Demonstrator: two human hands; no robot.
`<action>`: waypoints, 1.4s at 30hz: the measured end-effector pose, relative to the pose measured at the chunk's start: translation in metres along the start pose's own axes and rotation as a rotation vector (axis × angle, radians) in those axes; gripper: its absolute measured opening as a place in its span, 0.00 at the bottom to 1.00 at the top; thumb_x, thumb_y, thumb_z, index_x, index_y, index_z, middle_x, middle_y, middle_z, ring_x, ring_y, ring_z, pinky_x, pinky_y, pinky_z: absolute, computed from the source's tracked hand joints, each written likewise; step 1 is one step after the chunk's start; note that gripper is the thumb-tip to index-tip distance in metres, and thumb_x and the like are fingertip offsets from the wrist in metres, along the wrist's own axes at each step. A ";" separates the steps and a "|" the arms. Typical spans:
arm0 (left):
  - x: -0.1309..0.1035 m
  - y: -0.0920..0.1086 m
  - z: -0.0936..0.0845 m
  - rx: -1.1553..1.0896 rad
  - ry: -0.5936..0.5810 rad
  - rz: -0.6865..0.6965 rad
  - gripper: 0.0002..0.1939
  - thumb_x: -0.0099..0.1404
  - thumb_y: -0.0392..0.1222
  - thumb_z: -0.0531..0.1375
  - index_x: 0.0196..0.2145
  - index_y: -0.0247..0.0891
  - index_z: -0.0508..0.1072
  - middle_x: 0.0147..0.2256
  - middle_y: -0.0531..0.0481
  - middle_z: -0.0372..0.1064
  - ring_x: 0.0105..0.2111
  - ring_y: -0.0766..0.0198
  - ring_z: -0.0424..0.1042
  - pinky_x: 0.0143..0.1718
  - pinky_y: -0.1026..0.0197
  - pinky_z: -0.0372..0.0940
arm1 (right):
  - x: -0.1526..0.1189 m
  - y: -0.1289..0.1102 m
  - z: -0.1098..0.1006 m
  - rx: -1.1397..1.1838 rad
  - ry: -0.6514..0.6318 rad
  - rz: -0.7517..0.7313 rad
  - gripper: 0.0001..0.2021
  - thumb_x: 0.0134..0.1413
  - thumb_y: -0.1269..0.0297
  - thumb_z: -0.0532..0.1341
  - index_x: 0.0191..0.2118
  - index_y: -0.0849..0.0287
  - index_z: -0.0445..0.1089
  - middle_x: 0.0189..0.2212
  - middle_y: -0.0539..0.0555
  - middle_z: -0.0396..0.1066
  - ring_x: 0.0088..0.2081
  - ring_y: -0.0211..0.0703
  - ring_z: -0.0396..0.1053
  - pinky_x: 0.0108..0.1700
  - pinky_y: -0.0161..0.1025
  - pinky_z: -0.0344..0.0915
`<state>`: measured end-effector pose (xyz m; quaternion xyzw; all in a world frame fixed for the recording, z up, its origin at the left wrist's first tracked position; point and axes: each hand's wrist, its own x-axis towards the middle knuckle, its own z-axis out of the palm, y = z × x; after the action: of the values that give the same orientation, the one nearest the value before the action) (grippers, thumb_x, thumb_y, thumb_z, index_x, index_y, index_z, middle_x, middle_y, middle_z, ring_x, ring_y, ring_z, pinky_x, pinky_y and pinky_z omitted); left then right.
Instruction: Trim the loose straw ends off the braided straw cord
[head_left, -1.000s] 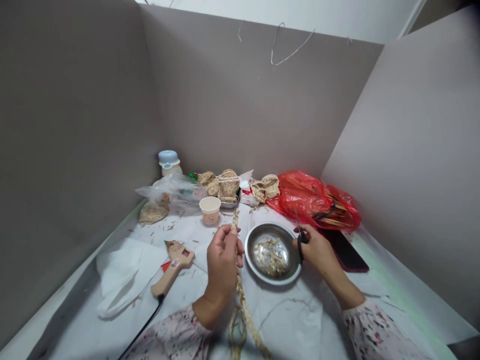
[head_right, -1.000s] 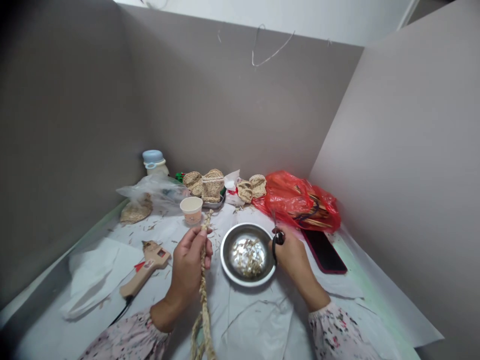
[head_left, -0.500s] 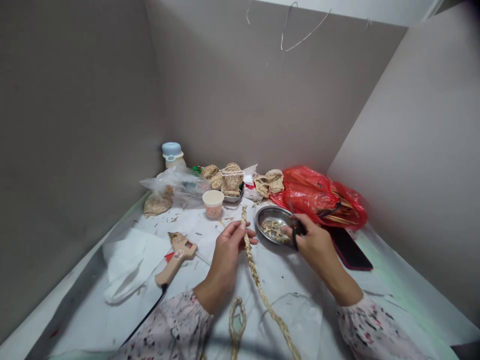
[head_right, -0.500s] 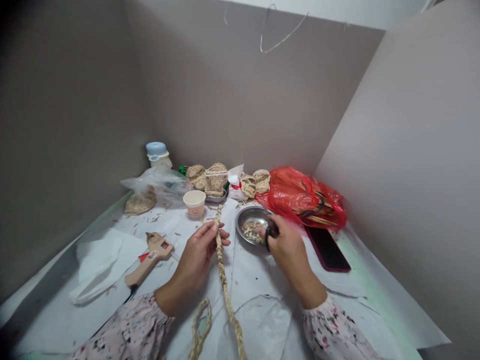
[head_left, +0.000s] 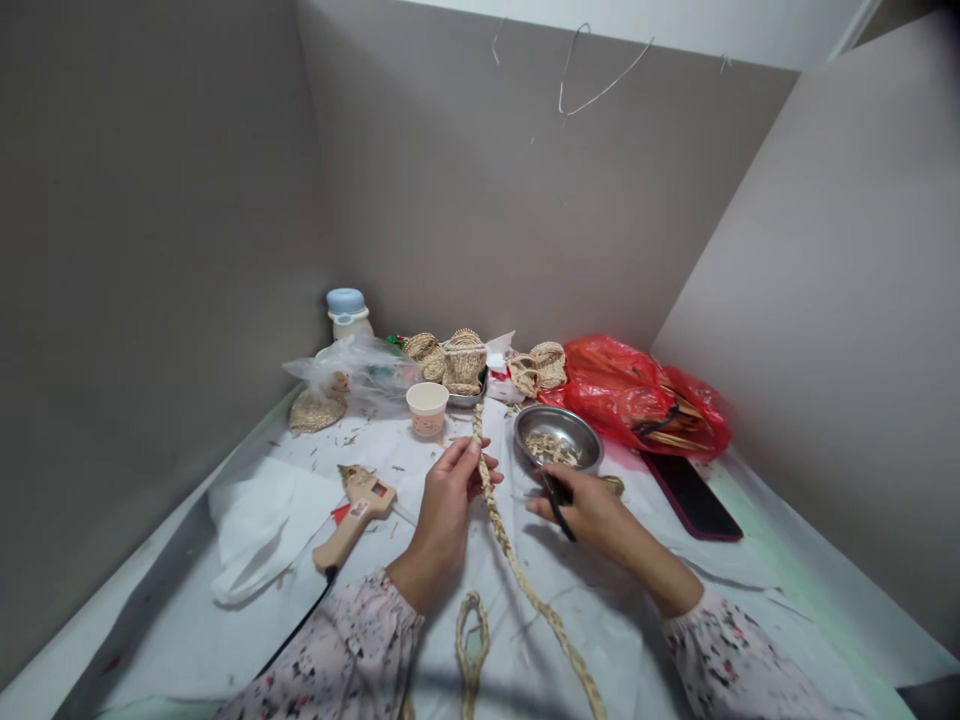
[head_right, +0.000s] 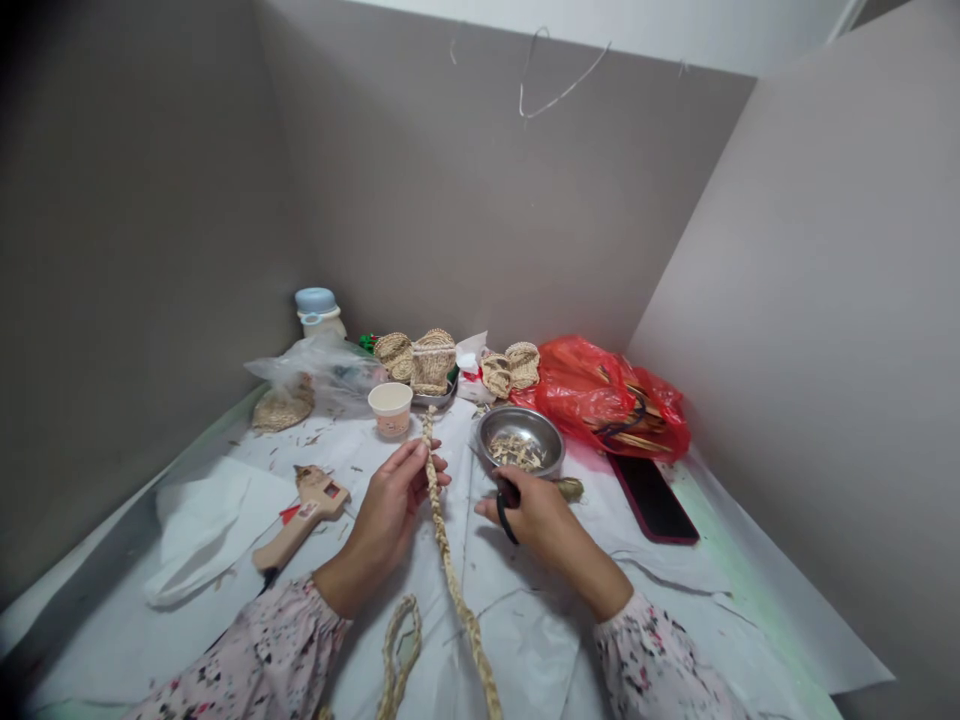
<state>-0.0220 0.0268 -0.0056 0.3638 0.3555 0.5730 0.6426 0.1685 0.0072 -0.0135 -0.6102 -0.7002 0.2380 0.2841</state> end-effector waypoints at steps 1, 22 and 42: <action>0.000 -0.001 0.000 -0.005 -0.005 -0.003 0.14 0.61 0.48 0.61 0.40 0.36 0.72 0.29 0.52 0.69 0.28 0.68 0.71 0.31 0.67 0.62 | 0.007 0.001 -0.002 -0.043 0.021 0.022 0.23 0.44 0.50 0.64 0.45 0.56 0.71 0.32 0.52 0.73 0.33 0.45 0.69 0.36 0.38 0.62; -0.004 -0.002 0.005 0.002 -0.079 -0.066 0.12 0.57 0.46 0.64 0.35 0.34 0.77 0.24 0.54 0.64 0.24 0.70 0.60 0.27 0.68 0.55 | -0.010 0.020 -0.010 -0.229 -0.191 0.204 0.29 0.36 0.56 0.69 0.47 0.58 0.65 0.30 0.52 0.68 0.33 0.44 0.66 0.33 0.37 0.58; -0.009 -0.006 0.006 0.241 -0.195 0.006 0.13 0.58 0.49 0.62 0.32 0.35 0.76 0.21 0.57 0.59 0.23 0.69 0.55 0.26 0.65 0.51 | -0.019 -0.023 0.024 0.606 -0.172 0.023 0.12 0.51 0.55 0.61 0.29 0.58 0.65 0.17 0.44 0.62 0.19 0.32 0.55 0.22 0.32 0.51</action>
<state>-0.0143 0.0166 -0.0075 0.4934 0.3566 0.4899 0.6240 0.1370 -0.0150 -0.0173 -0.4832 -0.6119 0.4898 0.3902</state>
